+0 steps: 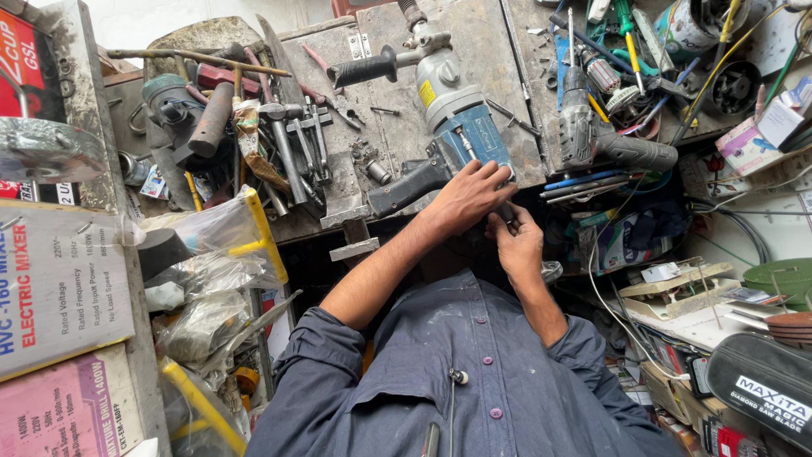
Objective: The person works at a cluttered workbench repairing a blue electric drill. They use a screwdriver to loosen fasteners on the drill body, detach a metal housing and gear components, handle small parts, and press the housing pieces together by hand.
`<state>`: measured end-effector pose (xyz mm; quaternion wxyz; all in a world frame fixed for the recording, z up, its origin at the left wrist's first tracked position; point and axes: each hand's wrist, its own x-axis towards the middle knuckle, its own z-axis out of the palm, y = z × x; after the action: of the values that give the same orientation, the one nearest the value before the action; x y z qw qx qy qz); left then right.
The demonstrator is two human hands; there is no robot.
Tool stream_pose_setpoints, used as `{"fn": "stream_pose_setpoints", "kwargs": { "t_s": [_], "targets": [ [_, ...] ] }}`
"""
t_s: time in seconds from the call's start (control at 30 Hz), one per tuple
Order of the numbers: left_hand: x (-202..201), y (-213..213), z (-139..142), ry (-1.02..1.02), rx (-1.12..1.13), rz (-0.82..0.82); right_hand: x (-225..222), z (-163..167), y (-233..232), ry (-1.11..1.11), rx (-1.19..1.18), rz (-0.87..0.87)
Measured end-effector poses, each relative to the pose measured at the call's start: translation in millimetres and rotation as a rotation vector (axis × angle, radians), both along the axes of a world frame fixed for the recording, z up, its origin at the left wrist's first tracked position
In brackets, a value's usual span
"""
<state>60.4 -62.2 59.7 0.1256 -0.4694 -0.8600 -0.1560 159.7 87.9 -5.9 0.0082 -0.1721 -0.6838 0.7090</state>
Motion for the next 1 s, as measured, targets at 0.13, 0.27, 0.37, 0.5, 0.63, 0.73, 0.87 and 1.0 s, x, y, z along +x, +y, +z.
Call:
{"fn": "stream_pose_setpoints", "kwargs": {
  "t_s": [0.13,0.27,0.37,0.5,0.63,0.73,0.87,1.0],
  "targets": [
    [2.1,-3.4,0.6,-0.03,-0.09,-0.037,2.7,-1.6,0.4,0.061,0.171,0.004],
    [-0.1,-1.7,-0.1,-0.098,-0.083,-0.032,4.2,-5.3,9.7,-0.059,-0.113,-0.058],
    [0.7,2.2,1.3,0.009,-0.006,0.026,2.7,-12.1,16.9,-0.179,-0.446,-0.08],
    [2.7,0.9,2.3,0.046,0.018,0.058,1.3,-16.1,15.0,-0.08,-0.265,-0.093],
    [2.9,4.6,0.0,0.043,-0.038,0.012,4.4,-4.6,13.7,-0.224,-0.453,-0.113],
    [1.8,6.9,-2.3,0.062,-0.044,0.039,3.6,2.5,13.0,-0.31,-0.512,-0.072],
    [7.6,-1.7,-7.9,0.078,0.006,0.016,-0.3,-5.4,6.2,-0.093,-0.306,-0.054],
    [14.0,-5.4,-14.5,0.053,-0.019,-0.026,0.3,-15.7,2.0,0.052,-0.154,-0.034]
  ]
}}
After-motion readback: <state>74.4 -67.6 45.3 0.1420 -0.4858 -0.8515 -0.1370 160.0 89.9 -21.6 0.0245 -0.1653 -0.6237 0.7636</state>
